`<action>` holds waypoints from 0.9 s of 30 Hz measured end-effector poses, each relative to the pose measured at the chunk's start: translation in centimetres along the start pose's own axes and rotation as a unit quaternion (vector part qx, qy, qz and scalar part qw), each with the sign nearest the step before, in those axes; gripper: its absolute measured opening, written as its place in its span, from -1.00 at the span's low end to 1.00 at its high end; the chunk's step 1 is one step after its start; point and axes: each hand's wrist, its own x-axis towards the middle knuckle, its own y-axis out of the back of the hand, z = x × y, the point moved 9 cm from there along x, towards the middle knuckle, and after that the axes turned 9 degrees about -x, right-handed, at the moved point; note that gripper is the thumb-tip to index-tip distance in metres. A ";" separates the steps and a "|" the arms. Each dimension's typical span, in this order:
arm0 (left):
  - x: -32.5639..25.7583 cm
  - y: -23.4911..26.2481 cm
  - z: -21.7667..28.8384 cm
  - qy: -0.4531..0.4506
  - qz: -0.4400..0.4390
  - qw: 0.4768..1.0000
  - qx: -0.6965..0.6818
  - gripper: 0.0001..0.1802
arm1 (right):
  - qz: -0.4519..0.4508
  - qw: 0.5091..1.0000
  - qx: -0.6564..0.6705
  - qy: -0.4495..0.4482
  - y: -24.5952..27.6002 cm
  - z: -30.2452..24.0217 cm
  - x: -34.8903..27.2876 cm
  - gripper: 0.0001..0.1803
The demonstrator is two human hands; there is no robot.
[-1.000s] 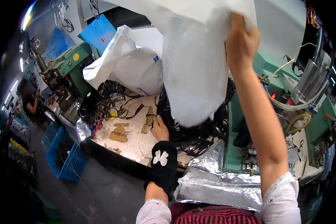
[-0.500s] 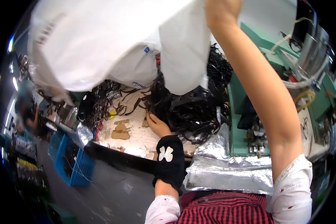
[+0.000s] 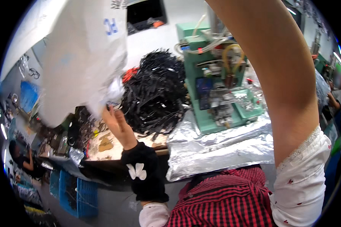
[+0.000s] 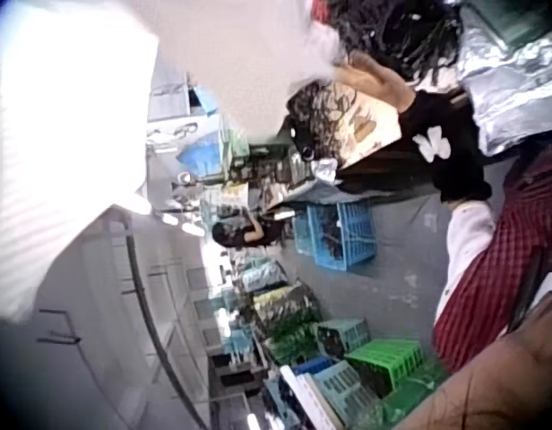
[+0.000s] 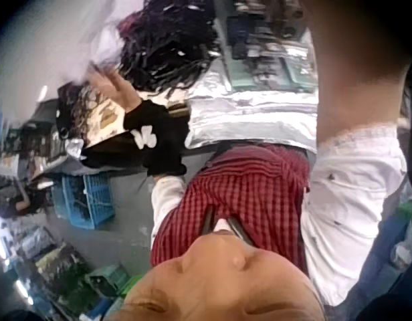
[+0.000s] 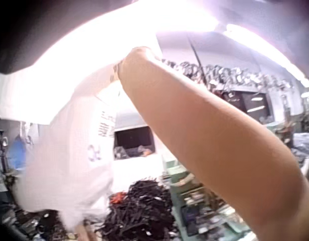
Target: The person assembles eyeglasses by inserting small metal components into black frames using a green press machine. They repeatedly pick up frames and components, position them in the machine, and operate the press to secure the parts.
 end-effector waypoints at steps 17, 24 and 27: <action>-4.4 -28.6 28.8 -0.355 -0.212 0.900 -0.138 -0.63 | 0.194 0.949 -0.203 0.143 39.0 -33.0 -18.7 -0.70; -26.4 -42.6 37.0 -0.382 -0.393 0.802 -0.238 -0.79 | 0.481 0.850 -0.214 0.033 64.3 -33.7 -44.3 -0.72; -37.7 -46.8 37.2 -0.381 -0.545 0.694 -0.276 -0.86 | 0.620 0.763 -0.173 -0.064 74.1 -29.9 -59.9 -0.74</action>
